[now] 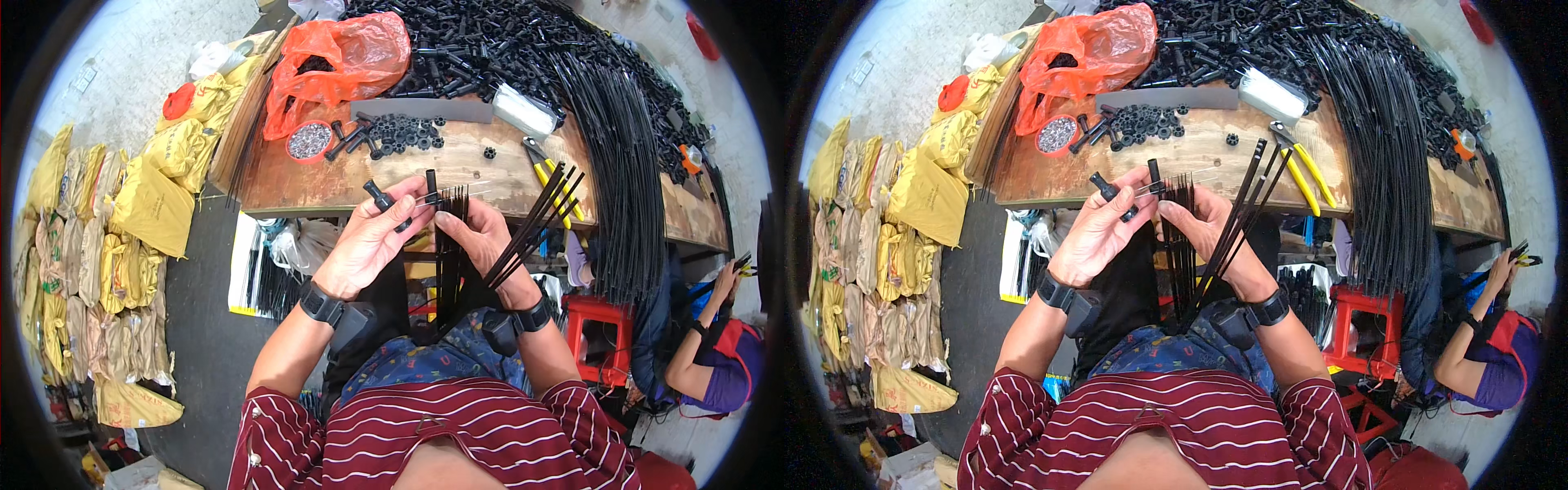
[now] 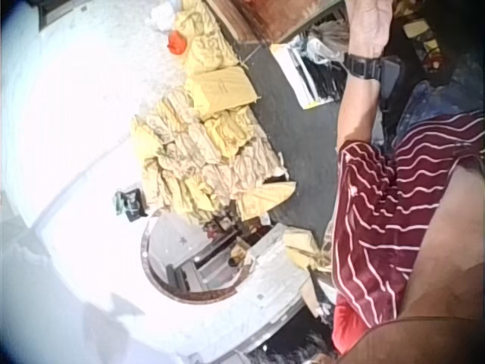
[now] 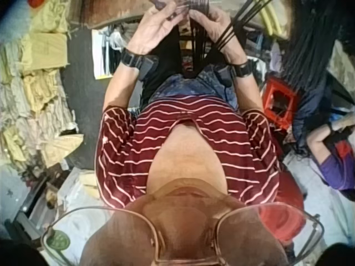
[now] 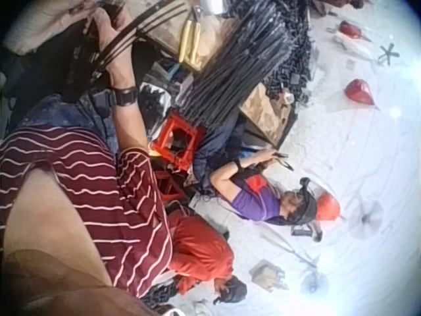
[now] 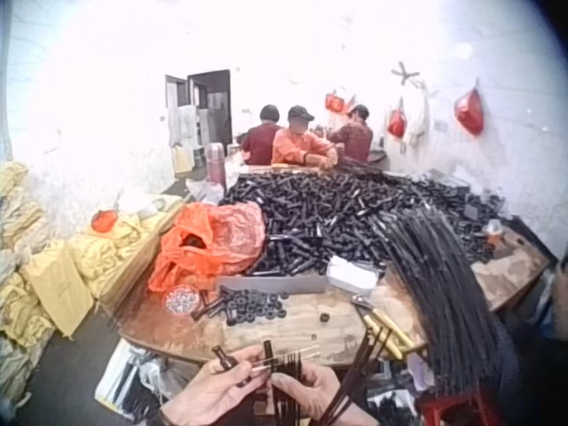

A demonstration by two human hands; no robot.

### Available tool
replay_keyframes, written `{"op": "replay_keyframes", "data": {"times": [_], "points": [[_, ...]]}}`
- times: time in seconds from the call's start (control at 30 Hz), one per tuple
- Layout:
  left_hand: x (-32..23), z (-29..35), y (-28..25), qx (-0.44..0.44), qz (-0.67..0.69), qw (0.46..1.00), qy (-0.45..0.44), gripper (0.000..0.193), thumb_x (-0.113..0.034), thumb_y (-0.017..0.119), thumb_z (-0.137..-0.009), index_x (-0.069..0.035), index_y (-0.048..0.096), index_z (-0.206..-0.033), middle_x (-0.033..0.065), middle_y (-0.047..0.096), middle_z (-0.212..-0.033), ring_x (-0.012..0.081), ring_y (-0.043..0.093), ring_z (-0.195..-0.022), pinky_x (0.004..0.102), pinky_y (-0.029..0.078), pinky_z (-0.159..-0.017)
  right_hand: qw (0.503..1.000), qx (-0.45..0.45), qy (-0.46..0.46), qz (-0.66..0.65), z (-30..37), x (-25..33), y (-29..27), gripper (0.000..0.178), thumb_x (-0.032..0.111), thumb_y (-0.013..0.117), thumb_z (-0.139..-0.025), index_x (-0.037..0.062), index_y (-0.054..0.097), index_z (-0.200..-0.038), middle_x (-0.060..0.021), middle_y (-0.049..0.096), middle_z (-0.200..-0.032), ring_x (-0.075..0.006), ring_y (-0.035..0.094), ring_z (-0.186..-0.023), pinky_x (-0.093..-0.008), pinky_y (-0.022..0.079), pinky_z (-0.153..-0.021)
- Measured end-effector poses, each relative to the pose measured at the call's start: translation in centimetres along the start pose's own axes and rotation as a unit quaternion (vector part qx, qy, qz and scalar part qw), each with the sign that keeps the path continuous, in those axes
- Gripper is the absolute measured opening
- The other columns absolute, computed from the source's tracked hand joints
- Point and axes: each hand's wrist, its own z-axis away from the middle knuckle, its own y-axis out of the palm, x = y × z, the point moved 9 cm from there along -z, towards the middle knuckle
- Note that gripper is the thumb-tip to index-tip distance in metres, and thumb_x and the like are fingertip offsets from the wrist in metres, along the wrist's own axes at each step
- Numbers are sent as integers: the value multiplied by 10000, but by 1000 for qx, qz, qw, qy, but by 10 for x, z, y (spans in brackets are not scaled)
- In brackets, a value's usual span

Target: Assemble the ribs and frame components for umbrellas at a factory workstation.

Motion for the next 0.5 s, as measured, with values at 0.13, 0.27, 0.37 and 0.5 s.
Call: {"op": "replay_keyframes", "data": {"times": [0.13, 0.27, 0.37, 0.5], "points": [[2, -1, 0, -11, 2, 1000, 4, 424, -129, 634, -901, 19, 509, -1278, 96, 592, -1216, 165, 572, -1084, 320, 448, -1011, 1000, 2, -13, 8, 0, -2, -2, 193, 193, 582, -951, 12, 603, -1013, -10, 636, -809, -68, 575, -715, -223, 477, -653], [2, -1, -1, -27, -18, 999, 3, 395, -117, 642, -894, 6, 532, -1253, 100, 598, -1210, 174, 567, -1107, 316, 443, -1014, 1000, 3, -16, 8, 1, -3, -3, 182, 188, 590, -946, 16, 605, -1003, -9, 635, -807, -67, 573, -707, -223, 474, -647], [3, 0, 2, -31, -15, 999, 8, 382, -109, 644, -891, 5, 543, -1242, 103, 604, -1199, 173, 567, -1112, 313, 442, -1015, 1000, -10, -11, -3, 3, 0, -1, 172, 184, 590, -946, 22, 610, -1000, -6, 635, -813, -64, 572, -708, -222, 471, -645], [1, 6, 15, -26, 8, 1000, 12, 403, -61, 649, -879, 15, 535, -1258, 106, 610, -1186, 159, 581, -1086, 294, 455, -996, 999, -4, -17, -31, 4, 0, -4, 167, 178, 590, -946, 31, 621, -1017, 0, 641, -834, -58, 574, -727, -218, 469, -655]]}}
